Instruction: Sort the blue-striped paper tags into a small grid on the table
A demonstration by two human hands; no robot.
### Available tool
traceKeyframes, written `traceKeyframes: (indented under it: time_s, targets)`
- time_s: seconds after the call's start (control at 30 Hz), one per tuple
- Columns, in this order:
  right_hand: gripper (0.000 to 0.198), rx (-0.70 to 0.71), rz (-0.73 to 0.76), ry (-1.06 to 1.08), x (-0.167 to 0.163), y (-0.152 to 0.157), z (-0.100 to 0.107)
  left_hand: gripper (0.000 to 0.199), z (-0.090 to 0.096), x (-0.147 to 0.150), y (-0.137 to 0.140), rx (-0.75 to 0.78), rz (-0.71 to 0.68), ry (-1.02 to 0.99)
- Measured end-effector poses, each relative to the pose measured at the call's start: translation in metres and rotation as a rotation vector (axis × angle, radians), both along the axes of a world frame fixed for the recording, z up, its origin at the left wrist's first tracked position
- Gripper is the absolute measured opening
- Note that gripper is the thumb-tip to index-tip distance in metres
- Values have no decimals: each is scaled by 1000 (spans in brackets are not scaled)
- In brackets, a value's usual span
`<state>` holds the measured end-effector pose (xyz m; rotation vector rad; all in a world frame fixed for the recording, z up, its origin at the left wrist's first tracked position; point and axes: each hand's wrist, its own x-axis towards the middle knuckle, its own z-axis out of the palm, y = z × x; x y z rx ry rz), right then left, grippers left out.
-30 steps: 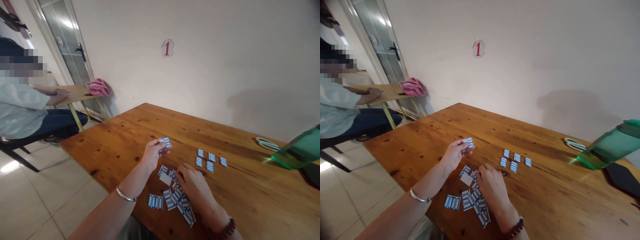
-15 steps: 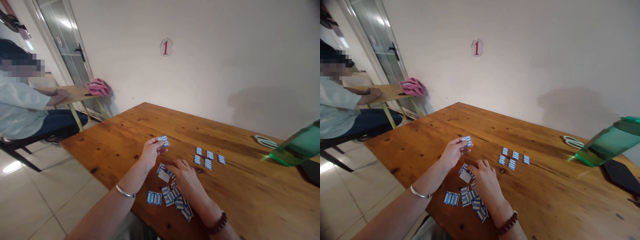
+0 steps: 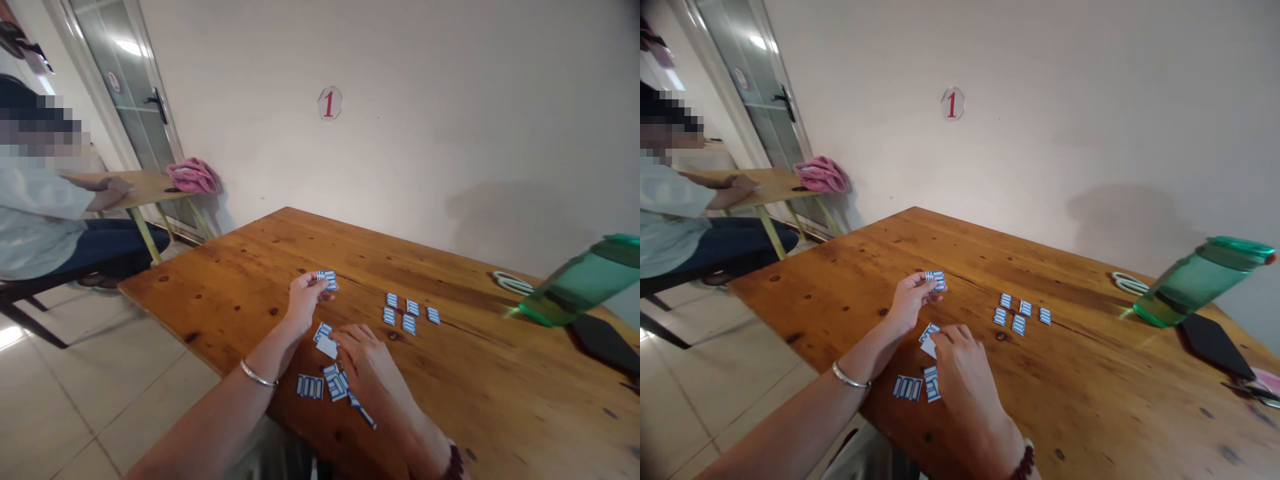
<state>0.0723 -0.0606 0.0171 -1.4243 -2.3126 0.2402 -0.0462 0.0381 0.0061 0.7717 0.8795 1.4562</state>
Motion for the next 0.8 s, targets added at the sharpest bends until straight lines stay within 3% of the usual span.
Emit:
traceKeyframes:
  time_s: [0.1,0.17,0.33,0.53,0.67,0.8]
  targets:
    - [28,10,-32,-28,-7,-25,-14,10,0,1,-1,37,20,5]
    - [30,100,-91,-52,-11,-41,-32,10,1,1,-1,51,27,5]
    - [52,164,-75,-141,-29,-61,-69,8,8,-1,-2,54,21,2]
    - [47,161,-187,-108,-52,-64,-82,8,19,-12,-17,29,-29,3]
    - [35,290,-215,-128,-48,-76,-94,12,9,-23,-44,-27,-125,14]
    - [37,384,-197,-119,-36,-91,-97,16,-6,-29,-71,-133,-172,23]
